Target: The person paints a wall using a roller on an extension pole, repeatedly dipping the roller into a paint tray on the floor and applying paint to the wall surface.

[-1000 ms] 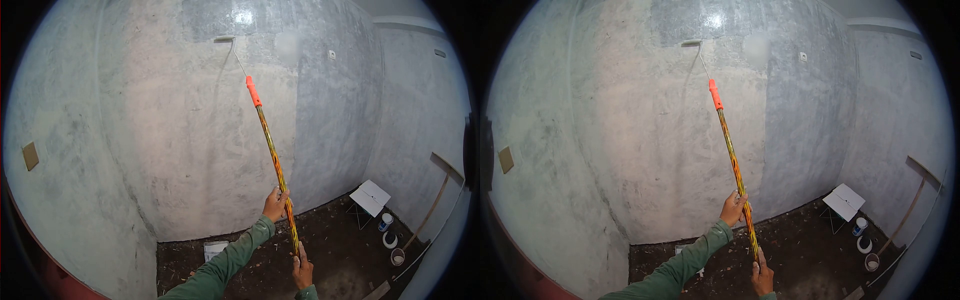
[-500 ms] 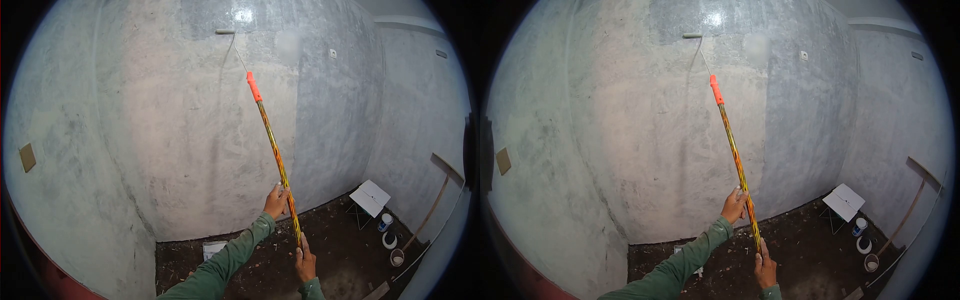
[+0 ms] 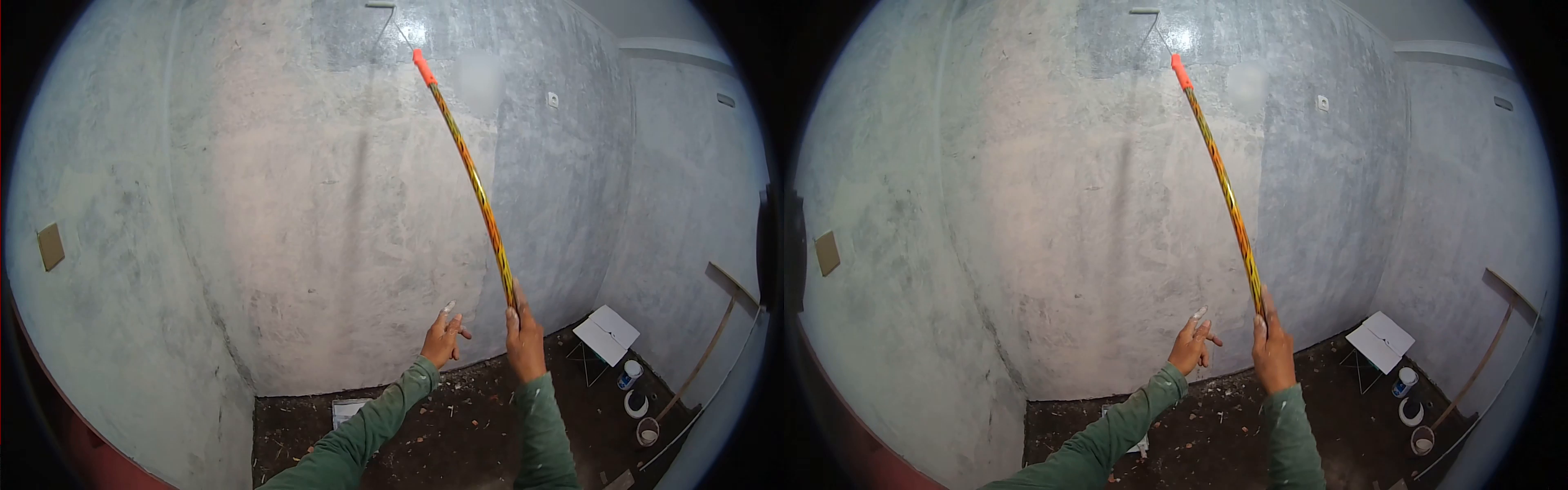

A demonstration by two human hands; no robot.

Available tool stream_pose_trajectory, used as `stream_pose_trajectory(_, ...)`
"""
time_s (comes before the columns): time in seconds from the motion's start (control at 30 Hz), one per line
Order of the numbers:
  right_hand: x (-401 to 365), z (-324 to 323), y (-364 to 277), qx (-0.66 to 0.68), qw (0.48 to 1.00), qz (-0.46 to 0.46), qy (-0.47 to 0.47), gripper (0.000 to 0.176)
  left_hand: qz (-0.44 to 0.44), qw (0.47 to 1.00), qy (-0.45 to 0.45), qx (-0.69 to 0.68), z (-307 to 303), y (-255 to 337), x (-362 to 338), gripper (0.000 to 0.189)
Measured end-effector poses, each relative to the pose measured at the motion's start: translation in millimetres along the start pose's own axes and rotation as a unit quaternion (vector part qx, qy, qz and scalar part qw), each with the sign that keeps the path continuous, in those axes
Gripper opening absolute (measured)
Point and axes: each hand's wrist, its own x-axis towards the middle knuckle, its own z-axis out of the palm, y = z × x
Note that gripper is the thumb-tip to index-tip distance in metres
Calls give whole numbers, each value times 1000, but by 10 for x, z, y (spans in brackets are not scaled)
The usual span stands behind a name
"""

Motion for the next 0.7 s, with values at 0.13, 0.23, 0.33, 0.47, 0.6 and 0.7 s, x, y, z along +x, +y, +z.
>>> stream_pose_trajectory(0.13,548,-21,-210,-8,1000,-20,-1,48,10,1000,14,-1,-121,69,-29,66)
stream_pose_trajectory(0.23,1001,10,-335,-13,998,-60,30,47,12,1000,19,0,-155,135,-47,64)
stream_pose_trajectory(0.33,1329,-72,-709,24,998,56,-9,45,17,1000,15,12,-140,255,-63,63)
stream_pose_trajectory(0.47,1353,2,-704,49,998,37,10,43,52,998,15,22,-155,344,-109,64)
stream_pose_trajectory(0.6,562,121,-442,87,996,14,12,44,74,996,37,17,-263,475,-134,65)
stream_pose_trajectory(0.7,-312,251,-272,58,997,-34,26,45,75,995,55,41,-312,608,-91,66)
